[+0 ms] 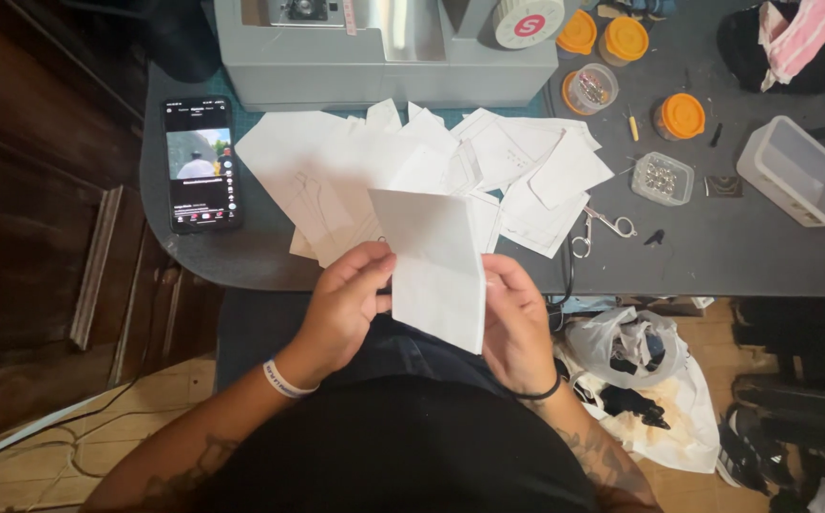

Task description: The person organizes sewing supplies at a worktable. They handle red and black fabric pieces, place them into a plastic container, and sort small metal rings and threads. The person also unfolds and reads a printed instruction sheet before returning it to the table.

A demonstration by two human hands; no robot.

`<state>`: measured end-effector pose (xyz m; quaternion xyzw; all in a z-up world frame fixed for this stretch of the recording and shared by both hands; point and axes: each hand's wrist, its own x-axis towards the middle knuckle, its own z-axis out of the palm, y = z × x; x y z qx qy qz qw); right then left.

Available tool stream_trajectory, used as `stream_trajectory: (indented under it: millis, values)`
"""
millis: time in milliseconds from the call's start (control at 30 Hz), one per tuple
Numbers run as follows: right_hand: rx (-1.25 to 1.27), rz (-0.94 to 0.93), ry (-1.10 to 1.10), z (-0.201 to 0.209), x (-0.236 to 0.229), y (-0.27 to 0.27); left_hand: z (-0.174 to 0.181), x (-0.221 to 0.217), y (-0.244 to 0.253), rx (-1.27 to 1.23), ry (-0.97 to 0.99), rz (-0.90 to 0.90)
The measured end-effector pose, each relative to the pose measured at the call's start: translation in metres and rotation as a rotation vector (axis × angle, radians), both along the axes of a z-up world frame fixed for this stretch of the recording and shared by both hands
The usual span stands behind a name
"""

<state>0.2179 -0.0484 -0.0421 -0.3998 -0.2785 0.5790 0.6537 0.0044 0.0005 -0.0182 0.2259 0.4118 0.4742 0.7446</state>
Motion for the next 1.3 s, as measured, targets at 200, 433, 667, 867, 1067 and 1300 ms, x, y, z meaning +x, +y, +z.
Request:
stream_trajectory:
  millis: [200, 433, 667, 867, 1067, 1300]
  values:
    - [0.048, -0.015, -0.142, 0.032, -0.007, 0.004, -0.018, 0.000, -0.001, 0.037, 0.104, 0.032]
    - [-0.045, 0.066, 0.002, 0.032, -0.012, 0.004, -0.010, 0.002, -0.002, -0.022, -0.022, 0.018]
    - [0.006, -0.148, -0.237, 0.012, -0.005, 0.001, -0.017, 0.006, -0.004, 0.082, 0.062, -0.049]
    - [0.096, -0.213, -0.628, 0.036, -0.015, 0.001, 0.039, 0.001, -0.001, 0.855, 0.557, 0.029]
    - [0.094, -0.193, -0.666, 0.043, -0.022, 0.003, 0.009, 0.007, -0.007, 0.841, 0.442, -0.266]
    - [0.090, -0.454, -0.343, 0.029, 0.017, 0.021, -0.015, -0.015, 0.007, 0.281, 0.194, 0.133]
